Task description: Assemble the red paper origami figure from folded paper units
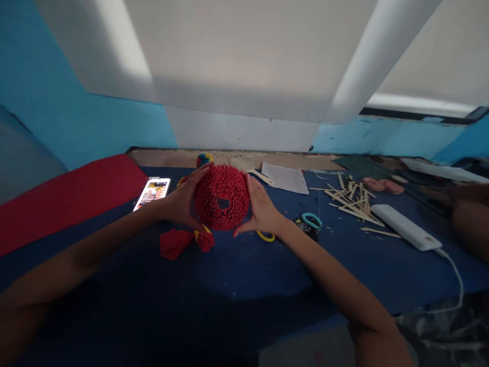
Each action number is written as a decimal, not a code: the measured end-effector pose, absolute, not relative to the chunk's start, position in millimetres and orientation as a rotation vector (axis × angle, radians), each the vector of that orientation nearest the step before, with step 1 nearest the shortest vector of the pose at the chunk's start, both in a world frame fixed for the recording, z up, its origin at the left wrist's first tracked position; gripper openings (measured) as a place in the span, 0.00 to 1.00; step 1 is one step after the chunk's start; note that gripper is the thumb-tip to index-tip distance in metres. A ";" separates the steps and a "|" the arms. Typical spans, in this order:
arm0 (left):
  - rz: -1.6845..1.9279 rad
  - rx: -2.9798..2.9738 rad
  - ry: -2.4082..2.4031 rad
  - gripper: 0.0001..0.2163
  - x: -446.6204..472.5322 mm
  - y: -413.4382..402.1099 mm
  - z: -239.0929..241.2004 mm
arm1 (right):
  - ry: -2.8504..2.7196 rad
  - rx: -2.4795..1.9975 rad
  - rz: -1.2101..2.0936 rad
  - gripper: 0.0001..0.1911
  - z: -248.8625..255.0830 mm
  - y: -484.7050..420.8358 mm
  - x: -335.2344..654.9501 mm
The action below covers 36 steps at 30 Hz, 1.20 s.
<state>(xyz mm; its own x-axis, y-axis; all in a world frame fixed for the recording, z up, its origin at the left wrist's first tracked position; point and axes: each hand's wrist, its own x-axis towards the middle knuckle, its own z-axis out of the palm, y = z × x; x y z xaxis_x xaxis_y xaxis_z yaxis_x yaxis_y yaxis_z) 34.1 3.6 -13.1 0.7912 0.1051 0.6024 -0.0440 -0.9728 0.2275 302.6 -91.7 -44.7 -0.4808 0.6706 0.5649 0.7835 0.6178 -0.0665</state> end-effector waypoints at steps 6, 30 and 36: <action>0.865 2.811 0.082 0.70 36.0 -0.5 -17.3 | -2.224 -1.091 -0.300 0.80 -50.4 -93.1 293.8; 0.840 2.732 0.154 0.63 39.5 -0.2 -26.5 | -2.131 -1.158 -0.217 0.77 -59.3 -98.7 286.3; 0.880 2.702 0.095 0.64 41.5 0.3 -34.3 | -2.126 -1.236 -0.161 0.78 -64.3 -99.1 287.7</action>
